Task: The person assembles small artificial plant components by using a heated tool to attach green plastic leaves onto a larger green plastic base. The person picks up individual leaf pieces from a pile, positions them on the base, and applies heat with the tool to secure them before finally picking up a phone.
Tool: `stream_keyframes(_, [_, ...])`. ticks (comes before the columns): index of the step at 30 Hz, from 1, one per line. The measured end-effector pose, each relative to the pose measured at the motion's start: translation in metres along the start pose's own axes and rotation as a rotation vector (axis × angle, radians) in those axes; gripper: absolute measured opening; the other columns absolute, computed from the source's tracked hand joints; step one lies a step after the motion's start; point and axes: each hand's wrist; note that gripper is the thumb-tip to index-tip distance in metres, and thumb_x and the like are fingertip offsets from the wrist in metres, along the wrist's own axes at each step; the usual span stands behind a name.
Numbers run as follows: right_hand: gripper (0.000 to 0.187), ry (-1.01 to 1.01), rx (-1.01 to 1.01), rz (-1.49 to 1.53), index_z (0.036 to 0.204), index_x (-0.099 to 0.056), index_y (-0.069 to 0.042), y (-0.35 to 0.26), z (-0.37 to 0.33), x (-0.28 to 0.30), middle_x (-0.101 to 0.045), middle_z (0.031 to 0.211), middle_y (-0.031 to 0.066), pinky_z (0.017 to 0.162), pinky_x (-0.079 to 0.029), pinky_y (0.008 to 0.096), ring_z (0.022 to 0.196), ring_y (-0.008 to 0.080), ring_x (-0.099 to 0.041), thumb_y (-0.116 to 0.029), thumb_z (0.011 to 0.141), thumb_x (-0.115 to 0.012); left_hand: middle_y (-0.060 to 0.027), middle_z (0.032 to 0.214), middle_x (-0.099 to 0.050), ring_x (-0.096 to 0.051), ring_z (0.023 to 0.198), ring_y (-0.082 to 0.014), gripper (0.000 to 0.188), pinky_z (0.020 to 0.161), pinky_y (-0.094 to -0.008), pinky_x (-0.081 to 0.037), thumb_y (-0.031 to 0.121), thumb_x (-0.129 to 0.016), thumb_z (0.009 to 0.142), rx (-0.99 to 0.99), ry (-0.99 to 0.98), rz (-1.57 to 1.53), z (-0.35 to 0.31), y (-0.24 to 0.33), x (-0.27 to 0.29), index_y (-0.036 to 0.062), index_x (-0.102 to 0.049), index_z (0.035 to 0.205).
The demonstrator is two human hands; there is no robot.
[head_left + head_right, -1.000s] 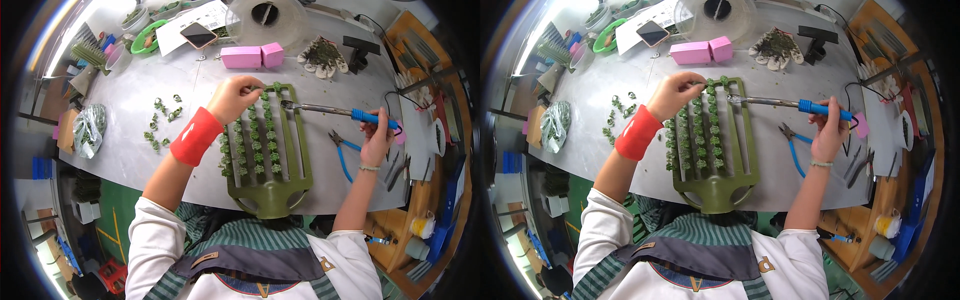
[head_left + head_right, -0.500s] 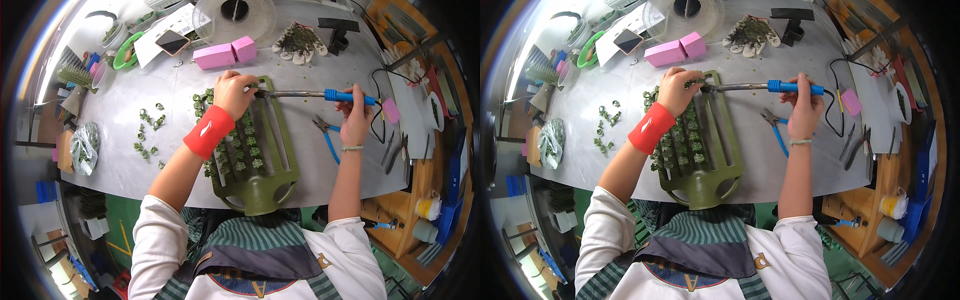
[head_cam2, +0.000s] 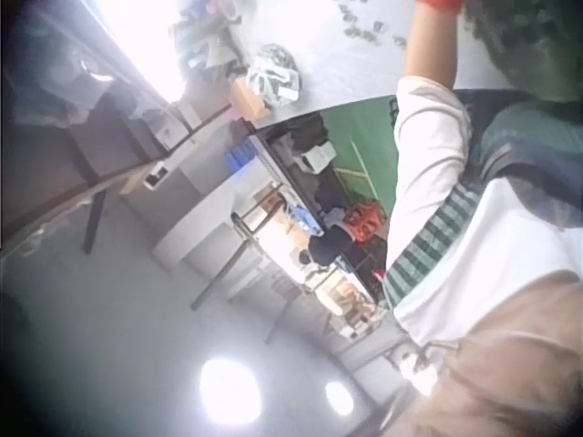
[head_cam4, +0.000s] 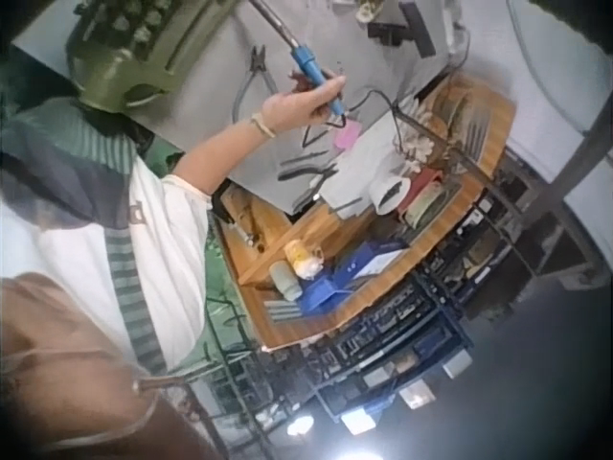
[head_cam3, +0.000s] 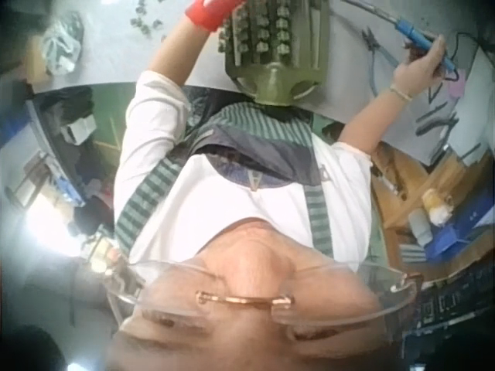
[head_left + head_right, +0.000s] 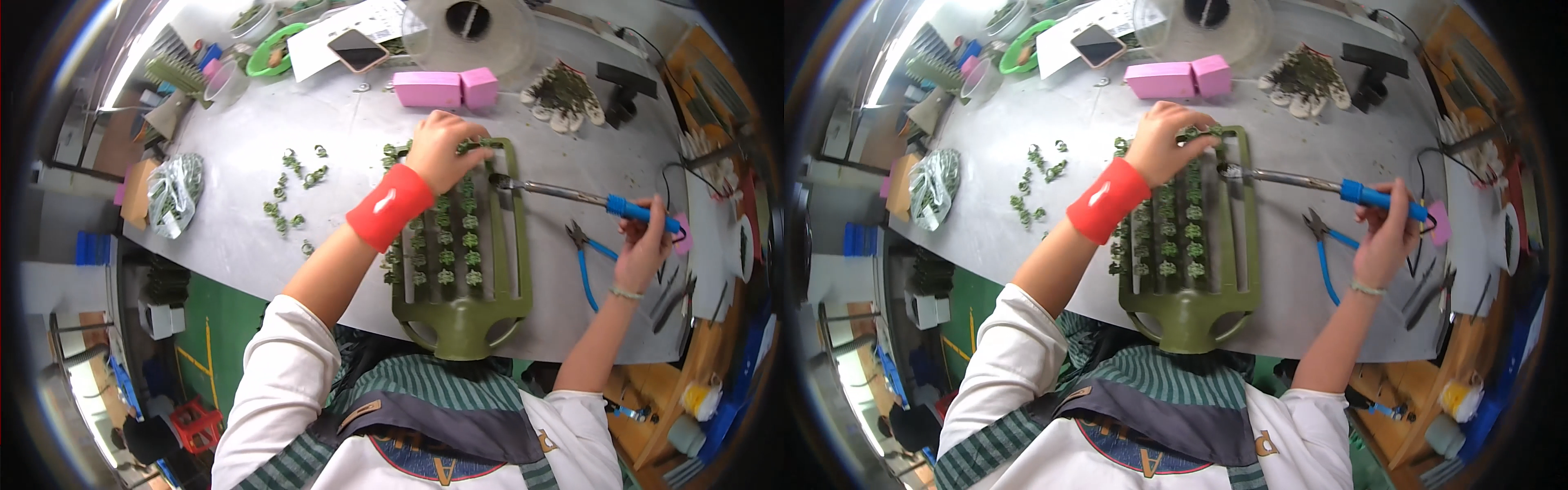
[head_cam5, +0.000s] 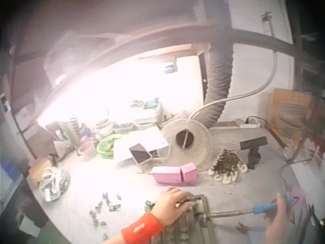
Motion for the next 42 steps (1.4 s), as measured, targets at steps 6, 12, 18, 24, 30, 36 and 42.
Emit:
stream_keyframes(6, [0.026,-0.036,-0.041,0.027,0.077,-0.062,-0.004,-0.003,-0.006,-0.014,-0.061,0.067,0.0038,0.05,-0.043,0.0232,0.052,0.0106,-0.055,-0.026,0.091,-0.063,-0.01,0.081,-0.068,-0.064,0.072,-0.0186,0.023,0.068,-0.0314,-0.052,0.022,-0.068,0.087,0.689,0.01,0.412,-0.078,-0.151,0.115,0.0025,-0.064,0.099])
stream_keyframes(12, [0.026,-0.027,-0.024,0.014,0.078,-0.062,-0.004,-0.007,-0.007,-0.012,-0.061,0.067,0.0038,0.05,-0.043,0.0238,0.052,0.0106,-0.055,-0.026,0.091,-0.063,-0.012,0.082,-0.069,-0.066,0.068,-0.0174,0.025,0.062,-0.0298,-0.053,0.014,-0.072,0.08,0.962,-0.04,0.027,-0.091,-0.15,0.135,0.0017,-0.062,0.099])
stream_keyframes(18, [0.026,-0.063,0.014,-0.002,0.079,-0.062,-0.003,-0.008,-0.006,-0.006,-0.063,0.069,0.0048,0.05,-0.047,0.0243,0.053,0.0117,-0.058,-0.026,0.091,-0.063,-0.0073,0.093,-0.069,-0.065,0.083,-0.0119,0.023,0.077,-0.0246,-0.052,0.005,-0.067,0.085,0.483,-0.025,-0.445,-0.046,-0.035,0.074,0.0015,-0.068,0.108])
stream_keyframes(24, [0.026,-0.076,0.02,0.016,0.079,-0.062,-0.003,-0.002,-0.009,-0.009,-0.063,0.069,0.0054,0.049,-0.048,0.0245,0.053,0.0117,-0.058,-0.025,0.091,-0.063,-0.0105,0.092,-0.066,-0.06,0.083,-0.0277,0.021,0.076,-0.0369,-0.049,0.011,-0.073,0.076,0.164,-0.108,-0.032,-0.022,0.034,0.013,0.0111,-0.07,0.097])
stream_keyframes(30, [0.028,-0.082,-0.014,0.068,0.078,-0.061,0.0,0.011,-0.01,-0.014,-0.062,0.069,0.0059,0.05,-0.049,0.026,0.054,0.0134,-0.059,-0.024,0.092,-0.062,-0.007,0.091,-0.066,-0.056,0.101,-0.0251,0.021,0.09,-0.0384,-0.04,0.018,-0.075,0.075,0.138,-0.089,0.113,-0.02,0.037,-0.008,0.0147,-0.071,0.096])
stream_keyframes(36, [0.027,-0.086,0.026,0.006,0.079,-0.062,0.0,0.007,-0.008,-0.006,-0.062,0.07,0.0053,0.047,-0.047,0.0252,0.051,0.0128,-0.058,-0.024,0.092,-0.062,-0.0006,0.08,-0.068,-0.057,0.098,-0.0232,0.021,0.089,-0.0399,-0.039,0.019,-0.076,0.073,0.1,-0.037,0.211,-0.029,0.024,-0.01,0.0173,-0.07,0.093])
stream_keyframes(42, [0.027,0.016,-0.001,0.02,0.076,-0.062,-0.004,-0.011,-0.01,0.008,-0.062,0.07,0.0049,0.048,-0.042,0.022,0.05,0.0108,-0.055,-0.027,0.09,-0.064,-0.0077,0.09,-0.069,-0.062,0.095,-0.0216,0.023,0.082,-0.033,-0.05,0.023,-0.073,0.082,0.148,0.031,-0.163,-0.023,0.014,0.013,0.0086,-0.069,0.1])
Point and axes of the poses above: each hand's wrist, its own z-axis towards the middle knuckle, its own x-axis out of the back of the hand, y = z × x
